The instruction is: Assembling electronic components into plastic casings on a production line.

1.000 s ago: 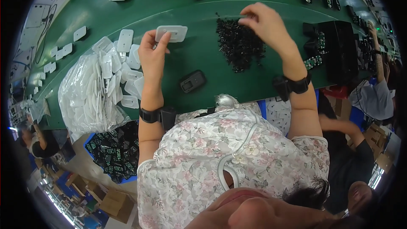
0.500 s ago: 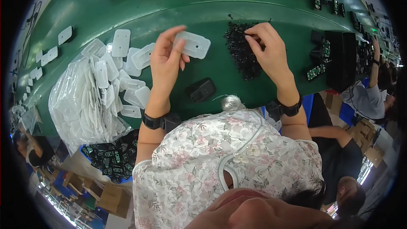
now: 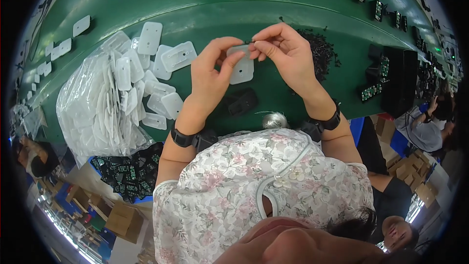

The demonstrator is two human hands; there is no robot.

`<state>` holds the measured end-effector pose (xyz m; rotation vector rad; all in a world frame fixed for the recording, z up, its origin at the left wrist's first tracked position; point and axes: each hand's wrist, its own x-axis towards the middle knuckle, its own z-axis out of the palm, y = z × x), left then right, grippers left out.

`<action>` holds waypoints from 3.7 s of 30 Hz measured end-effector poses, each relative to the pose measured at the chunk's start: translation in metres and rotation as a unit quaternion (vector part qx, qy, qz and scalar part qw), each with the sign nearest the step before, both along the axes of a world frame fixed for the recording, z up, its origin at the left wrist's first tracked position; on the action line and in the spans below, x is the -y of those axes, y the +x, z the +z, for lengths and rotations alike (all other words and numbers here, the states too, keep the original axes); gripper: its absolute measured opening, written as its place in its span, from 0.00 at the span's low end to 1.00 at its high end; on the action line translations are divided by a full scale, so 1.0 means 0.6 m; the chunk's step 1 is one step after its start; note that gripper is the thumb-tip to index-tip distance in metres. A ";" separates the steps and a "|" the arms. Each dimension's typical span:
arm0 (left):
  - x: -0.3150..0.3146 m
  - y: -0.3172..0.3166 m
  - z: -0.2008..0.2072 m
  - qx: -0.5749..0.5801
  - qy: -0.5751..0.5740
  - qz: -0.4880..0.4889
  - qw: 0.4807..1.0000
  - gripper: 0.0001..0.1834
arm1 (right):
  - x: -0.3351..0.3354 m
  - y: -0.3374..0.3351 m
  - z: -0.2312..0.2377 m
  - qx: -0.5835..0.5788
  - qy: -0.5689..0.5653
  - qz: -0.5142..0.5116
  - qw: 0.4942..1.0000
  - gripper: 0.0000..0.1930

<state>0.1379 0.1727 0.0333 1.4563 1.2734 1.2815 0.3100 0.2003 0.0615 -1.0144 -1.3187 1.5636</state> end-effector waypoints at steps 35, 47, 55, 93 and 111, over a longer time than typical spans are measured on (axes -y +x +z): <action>0.014 -0.019 -0.008 0.263 -0.178 -0.031 0.948 0.13 | 0.009 -0.029 -0.015 0.227 0.332 -0.160 0.901 0.04; 0.026 -0.011 -0.012 0.268 -0.145 -0.043 0.951 0.08 | 0.020 -0.040 -0.008 0.318 0.295 -0.066 0.898 0.06; 0.034 -0.011 -0.006 0.200 -0.064 -0.028 0.977 0.08 | 0.032 -0.048 -0.004 0.226 0.136 -0.057 0.963 0.04; 0.012 -0.049 -0.030 0.089 -0.108 0.061 0.988 0.08 | -0.116 0.089 0.048 0.421 0.296 -0.208 0.832 0.14; 0.024 -0.028 -0.021 -0.400 0.096 -0.019 0.911 0.31 | -0.140 0.200 -0.040 0.334 0.187 -0.126 0.915 0.16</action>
